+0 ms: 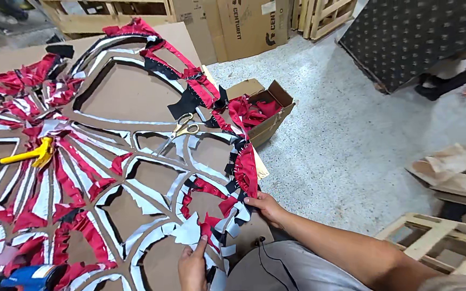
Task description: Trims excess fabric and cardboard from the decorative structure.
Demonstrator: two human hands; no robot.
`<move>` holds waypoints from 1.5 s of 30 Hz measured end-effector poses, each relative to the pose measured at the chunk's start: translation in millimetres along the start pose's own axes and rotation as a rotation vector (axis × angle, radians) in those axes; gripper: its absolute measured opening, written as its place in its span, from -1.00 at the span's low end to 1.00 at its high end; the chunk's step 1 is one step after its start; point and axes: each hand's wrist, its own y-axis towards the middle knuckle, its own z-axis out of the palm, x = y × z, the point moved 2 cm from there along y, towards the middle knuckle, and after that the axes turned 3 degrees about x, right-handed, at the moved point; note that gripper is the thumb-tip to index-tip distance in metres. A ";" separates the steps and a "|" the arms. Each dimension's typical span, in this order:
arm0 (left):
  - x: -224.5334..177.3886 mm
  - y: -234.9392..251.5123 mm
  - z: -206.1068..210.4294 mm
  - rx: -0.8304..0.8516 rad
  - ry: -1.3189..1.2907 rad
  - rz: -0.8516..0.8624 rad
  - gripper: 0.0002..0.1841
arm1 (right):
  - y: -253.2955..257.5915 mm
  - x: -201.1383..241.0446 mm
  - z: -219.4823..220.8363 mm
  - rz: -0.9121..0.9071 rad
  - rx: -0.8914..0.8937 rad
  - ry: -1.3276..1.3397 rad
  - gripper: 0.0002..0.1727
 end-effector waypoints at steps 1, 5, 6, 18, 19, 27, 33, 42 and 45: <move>-1.7 -1.6 0.5 -0.020 -0.012 0.008 -0.71 | -3.3 0.9 -1.2 -0.013 0.020 0.010 -0.59; -1.2 0.8 -1.7 0.037 -0.178 -0.033 -0.73 | -8.9 2.1 -3.6 0.049 0.084 0.088 -0.56; -0.2 1.9 -1.2 0.049 -0.210 -0.043 -0.75 | -9.0 1.7 -4.4 0.070 0.096 0.115 -0.55; -6.6 -1.4 9.1 0.147 -0.564 0.007 -0.86 | 0.1 18.0 -39.8 0.101 0.338 -0.353 -0.44; -10.5 -0.9 11.0 0.151 -0.589 -0.012 -0.88 | 5.1 19.8 -39.5 0.052 0.268 -0.399 -0.52; -15.3 0.6 13.6 0.153 -0.574 -0.087 -0.88 | 39.1 28.4 -28.0 -0.128 0.025 -0.785 -0.75; -9.8 -6.5 11.2 0.124 -0.508 -0.085 -0.75 | 27.8 33.3 -23.5 -0.176 0.058 -0.924 -0.68; -14.0 -5.9 9.1 0.144 -0.543 -0.130 -0.62 | 34.4 55.0 -61.4 -0.056 -0.118 -0.476 -0.82; -11.4 -3.7 9.4 0.135 -0.515 -0.142 -0.60 | 48.2 66.5 -78.3 -0.045 -0.106 -0.476 -0.81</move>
